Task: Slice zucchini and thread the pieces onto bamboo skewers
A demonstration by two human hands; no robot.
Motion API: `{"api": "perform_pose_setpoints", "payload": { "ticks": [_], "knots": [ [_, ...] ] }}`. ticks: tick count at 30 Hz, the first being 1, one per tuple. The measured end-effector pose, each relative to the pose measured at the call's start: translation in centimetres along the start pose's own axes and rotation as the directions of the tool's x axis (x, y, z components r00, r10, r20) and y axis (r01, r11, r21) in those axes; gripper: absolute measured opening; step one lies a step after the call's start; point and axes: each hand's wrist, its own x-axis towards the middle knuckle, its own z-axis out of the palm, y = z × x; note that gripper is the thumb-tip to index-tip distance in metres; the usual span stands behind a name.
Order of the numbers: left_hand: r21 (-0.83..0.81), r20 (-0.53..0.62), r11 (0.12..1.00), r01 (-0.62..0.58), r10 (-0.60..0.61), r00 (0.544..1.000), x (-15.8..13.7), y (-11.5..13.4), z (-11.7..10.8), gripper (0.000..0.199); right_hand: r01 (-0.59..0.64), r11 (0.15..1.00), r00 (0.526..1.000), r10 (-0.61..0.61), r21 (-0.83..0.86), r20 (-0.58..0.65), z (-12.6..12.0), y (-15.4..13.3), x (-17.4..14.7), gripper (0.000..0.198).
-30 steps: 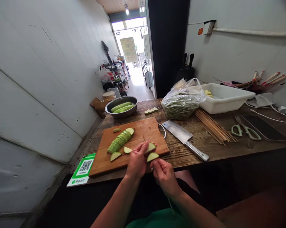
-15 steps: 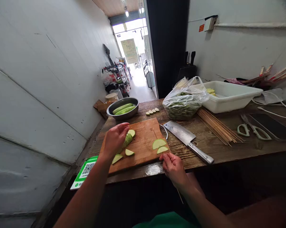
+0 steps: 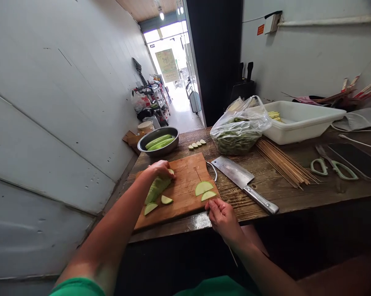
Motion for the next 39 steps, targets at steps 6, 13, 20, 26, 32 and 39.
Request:
{"api": "perform_pose_setpoints", "payload": {
  "ticks": [6,13,20,26,32,39],
  "knots": [
    [-0.066,0.022,0.986,-0.154,0.156,0.988,-1.1,0.6,-1.0,0.027,0.007,1.0,1.0,-0.007,-0.017,0.019,-0.1,0.0,0.0,0.033],
    [-0.892,-0.119,0.397,-0.218,0.258,0.959,-5.6,3.3,2.0,0.028,0.074,0.989,0.993,-0.061,-0.128,0.098,-0.2,-0.9,-1.1,0.032],
    [-0.972,0.16,-0.164,0.17,0.075,0.984,-9.6,4.9,6.0,0.013,0.026,0.964,0.992,0.008,-0.263,0.126,-0.1,-3.4,-3.4,0.031],
    [-0.955,0.225,-0.188,0.231,0.054,0.973,-9.5,4.7,6.2,0.013,-0.056,0.972,0.987,0.089,-0.229,0.135,-0.2,-3.1,-3.5,0.032],
    [-0.961,0.209,-0.166,0.222,0.09,0.974,-9.8,4.6,6.0,0.011,-0.075,0.98,0.987,0.1,-0.185,0.127,-0.2,-2.6,-3.5,0.033],
    [-0.967,0.202,-0.137,0.216,0.107,0.973,-9.9,4.3,6.1,0.009,-0.078,0.979,0.987,0.102,-0.186,0.121,-0.5,-2.5,-3.5,0.034]
  ]
}}
